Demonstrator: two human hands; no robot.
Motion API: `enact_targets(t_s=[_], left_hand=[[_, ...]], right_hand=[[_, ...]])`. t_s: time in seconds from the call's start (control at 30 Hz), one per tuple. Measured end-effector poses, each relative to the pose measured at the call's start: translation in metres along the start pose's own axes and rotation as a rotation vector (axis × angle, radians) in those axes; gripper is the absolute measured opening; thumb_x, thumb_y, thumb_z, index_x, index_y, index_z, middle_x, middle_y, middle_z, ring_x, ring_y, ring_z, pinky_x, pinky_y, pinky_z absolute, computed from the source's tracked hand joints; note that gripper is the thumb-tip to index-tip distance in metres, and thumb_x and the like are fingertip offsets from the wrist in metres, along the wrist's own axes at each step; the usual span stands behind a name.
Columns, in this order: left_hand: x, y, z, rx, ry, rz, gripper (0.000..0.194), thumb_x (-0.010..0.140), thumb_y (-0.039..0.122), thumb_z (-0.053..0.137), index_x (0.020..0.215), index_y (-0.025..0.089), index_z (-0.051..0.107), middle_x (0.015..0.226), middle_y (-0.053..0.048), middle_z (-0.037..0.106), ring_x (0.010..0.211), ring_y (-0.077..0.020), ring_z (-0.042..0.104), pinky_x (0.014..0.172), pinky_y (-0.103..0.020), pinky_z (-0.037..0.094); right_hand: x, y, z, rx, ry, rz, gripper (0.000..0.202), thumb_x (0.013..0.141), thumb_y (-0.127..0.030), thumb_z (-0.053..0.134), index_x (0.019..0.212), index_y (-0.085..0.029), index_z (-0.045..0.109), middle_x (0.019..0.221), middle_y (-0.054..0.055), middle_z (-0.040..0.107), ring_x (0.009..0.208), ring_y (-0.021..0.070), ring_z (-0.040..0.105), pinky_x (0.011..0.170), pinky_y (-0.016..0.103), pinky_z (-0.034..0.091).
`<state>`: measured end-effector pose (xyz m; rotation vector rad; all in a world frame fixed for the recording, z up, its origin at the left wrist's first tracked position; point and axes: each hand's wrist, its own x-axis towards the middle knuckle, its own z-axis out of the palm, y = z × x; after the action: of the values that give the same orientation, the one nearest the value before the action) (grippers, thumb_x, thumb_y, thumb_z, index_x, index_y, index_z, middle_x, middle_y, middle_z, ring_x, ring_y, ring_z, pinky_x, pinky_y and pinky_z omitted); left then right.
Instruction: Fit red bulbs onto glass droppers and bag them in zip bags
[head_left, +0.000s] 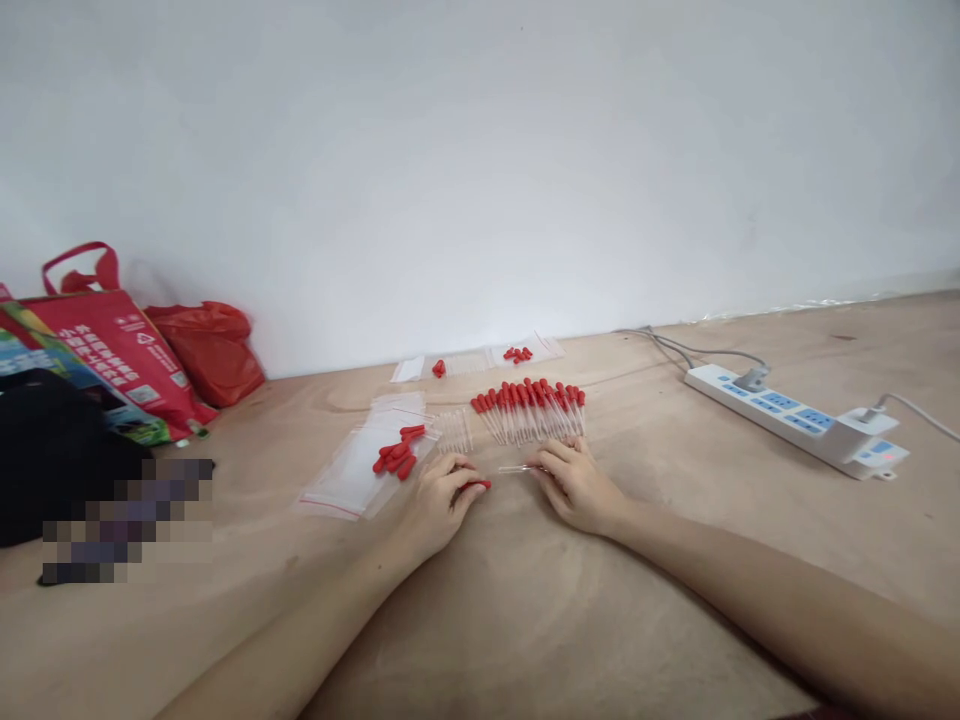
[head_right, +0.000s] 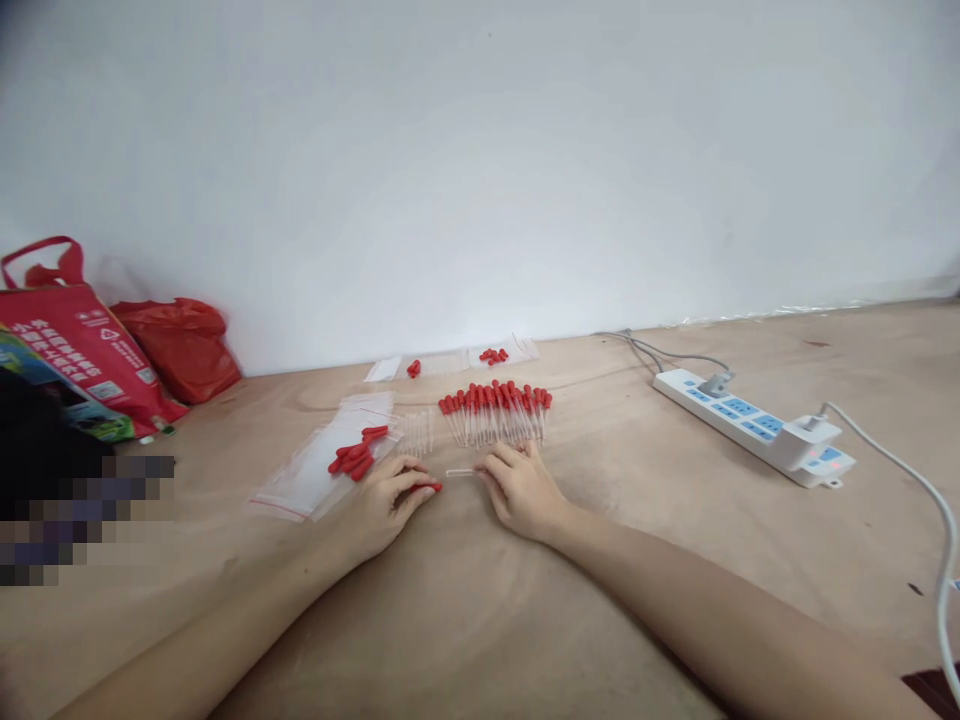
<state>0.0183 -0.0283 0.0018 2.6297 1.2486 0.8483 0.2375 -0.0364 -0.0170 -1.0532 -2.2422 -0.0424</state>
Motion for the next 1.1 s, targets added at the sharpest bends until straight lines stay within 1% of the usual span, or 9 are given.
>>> enact_targets(t_s=[0.1,0.2,0.3,0.5,0.63,0.8,0.93,1.1], left_hand=[[-0.001,0.003,0.000,-0.021,-0.009,-0.060,0.013,0.081,0.021,0.047,0.079,0.018,0.060,0.078,-0.002,0.062,0.076,-0.0176,0.055,0.070,-0.032,0.040],[-0.002,0.006,-0.001,-0.075,-0.035,-0.119,0.012,0.082,0.023,0.046,0.082,0.018,0.057,0.076,0.000,0.062,0.073,-0.0166,0.056,0.069,-0.031,0.038],[-0.003,0.008,-0.002,-0.153,-0.059,-0.125,0.013,0.083,0.024,0.044,0.083,0.018,0.055,0.073,0.002,0.061,0.068,-0.0144,0.055,0.066,-0.028,0.038],[-0.004,0.010,-0.001,-0.294,-0.097,-0.146,0.015,0.083,0.022,0.041,0.086,0.018,0.055,0.070,0.002,0.058,0.064,-0.0121,0.052,0.059,-0.022,0.040],[-0.006,0.010,0.000,-0.286,-0.119,-0.103,0.016,0.083,0.021,0.043,0.088,0.018,0.058,0.075,0.000,0.060,0.068,-0.0126,0.054,0.062,-0.023,0.041],[-0.006,0.013,-0.001,-0.283,-0.114,-0.053,0.016,0.082,0.019,0.045,0.083,0.018,0.061,0.077,-0.001,0.062,0.071,-0.0126,0.056,0.065,-0.023,0.043],[-0.004,0.018,-0.004,-0.264,-0.133,-0.044,0.018,0.081,0.018,0.045,0.079,0.017,0.062,0.073,-0.001,0.062,0.068,-0.0124,0.057,0.063,-0.023,0.043],[-0.005,0.018,-0.005,-0.240,-0.132,-0.035,0.019,0.081,0.020,0.044,0.078,0.017,0.062,0.071,-0.001,0.062,0.064,-0.0125,0.056,0.060,-0.023,0.043]], right_hand=[[0.000,-0.004,-0.003,0.023,0.006,-0.011,0.018,0.084,-0.017,0.038,0.091,-0.017,0.055,0.083,0.005,0.059,0.076,0.0143,0.051,0.073,0.032,0.029],[0.000,-0.006,-0.005,0.043,0.022,-0.021,0.018,0.085,-0.018,0.038,0.091,-0.017,0.055,0.081,0.004,0.060,0.074,0.0135,0.051,0.073,0.031,0.028],[0.000,-0.008,-0.005,0.053,0.017,-0.038,0.018,0.084,-0.018,0.039,0.091,-0.017,0.056,0.080,0.004,0.059,0.072,0.0133,0.051,0.073,0.032,0.027],[0.000,-0.009,-0.004,0.040,-0.003,-0.074,0.018,0.084,-0.017,0.039,0.091,-0.017,0.056,0.078,0.003,0.059,0.071,0.0123,0.051,0.074,0.031,0.026],[-0.001,-0.008,-0.004,0.081,-0.027,-0.091,0.020,0.084,-0.017,0.040,0.094,-0.018,0.056,0.078,0.002,0.059,0.072,0.0121,0.051,0.074,0.032,0.026],[0.000,-0.002,-0.002,0.135,-0.047,-0.111,0.022,0.082,-0.015,0.042,0.096,-0.020,0.059,0.079,0.003,0.060,0.071,0.0121,0.051,0.073,0.032,0.025],[0.000,0.002,-0.001,0.104,-0.069,-0.128,0.027,0.079,-0.011,0.043,0.096,-0.022,0.060,0.080,0.002,0.060,0.069,0.0114,0.050,0.073,0.032,0.023],[0.001,-0.004,-0.004,0.026,-0.077,-0.129,0.027,0.077,-0.012,0.043,0.094,-0.022,0.061,0.078,0.001,0.059,0.064,0.0107,0.047,0.070,0.032,0.022]])
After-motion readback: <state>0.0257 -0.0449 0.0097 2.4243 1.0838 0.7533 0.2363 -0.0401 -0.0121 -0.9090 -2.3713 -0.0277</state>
